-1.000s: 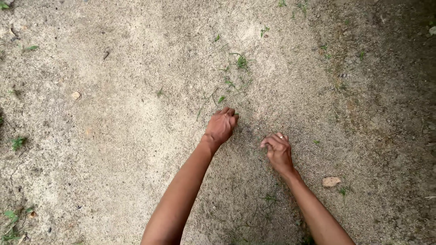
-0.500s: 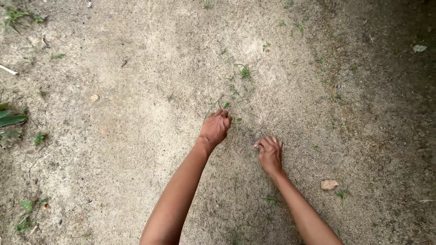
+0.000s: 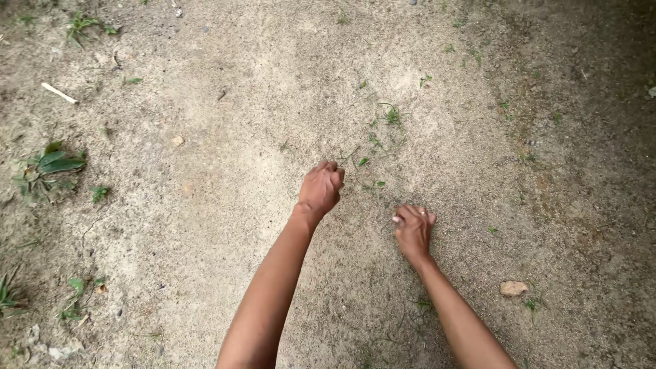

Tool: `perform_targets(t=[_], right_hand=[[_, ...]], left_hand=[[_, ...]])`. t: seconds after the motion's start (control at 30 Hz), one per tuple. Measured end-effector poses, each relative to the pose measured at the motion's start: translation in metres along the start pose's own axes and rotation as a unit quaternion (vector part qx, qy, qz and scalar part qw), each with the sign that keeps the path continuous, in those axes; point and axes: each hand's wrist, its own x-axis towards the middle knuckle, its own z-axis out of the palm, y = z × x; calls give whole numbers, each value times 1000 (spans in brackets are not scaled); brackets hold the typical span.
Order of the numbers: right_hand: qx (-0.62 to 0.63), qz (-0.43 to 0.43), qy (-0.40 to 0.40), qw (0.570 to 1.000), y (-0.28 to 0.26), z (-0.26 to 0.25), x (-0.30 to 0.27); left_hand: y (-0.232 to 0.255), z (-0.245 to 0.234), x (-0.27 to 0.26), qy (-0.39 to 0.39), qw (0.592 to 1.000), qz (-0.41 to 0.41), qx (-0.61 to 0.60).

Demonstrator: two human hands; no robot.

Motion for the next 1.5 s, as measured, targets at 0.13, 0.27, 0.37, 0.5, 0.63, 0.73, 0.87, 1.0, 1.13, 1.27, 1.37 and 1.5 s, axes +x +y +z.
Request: perform_targets(t=[0.13, 0.27, 0.37, 0.5, 0.63, 0.73, 0.87, 1.0, 1.13, 1.27, 1.37, 1.5], right_hand=[[-24, 12, -73, 997, 2, -18, -21], [5, -85, -39, 996, 0, -39, -21], [-35, -80, -64, 994, -10, -68, -2], [-221, -40, -220, 949, -95, -147, 35], [-322, -88, -271, 903, -133, -200, 85], [-450, -157, -358, 803, -166, -245, 142], [-499, -187, -295, 793, -195, -285, 205], [-523, -281, -277, 756, -185, -250, 247], [-476, -331, -330, 744, -189, -133, 273], [-388, -450, -308, 743, -216, -12, 276], [-377, -554, -276, 689, -239, 60, 269], [-366, -608, -265, 653, -272, 95, 243]], left_hand=[[-40, -5, -16, 32, 998, -49, -13], [-83, -15, -37, 191, 973, -107, -76], [-95, -27, -59, 261, 937, -185, -142], [-98, -54, -91, 261, 882, -318, -230], [-110, -55, -131, 202, 889, -352, -213], [-123, -87, -143, 131, 917, -336, -171], [-141, -112, -133, 109, 940, -290, -141], [-130, -119, -123, 213, 938, -240, -131], [-113, -144, -138, 202, 944, -247, -87], [-105, -176, -171, 179, 961, -209, 17], [-68, -203, -200, 152, 952, -263, 41], [-5, -172, -223, 50, 930, -360, 49]])
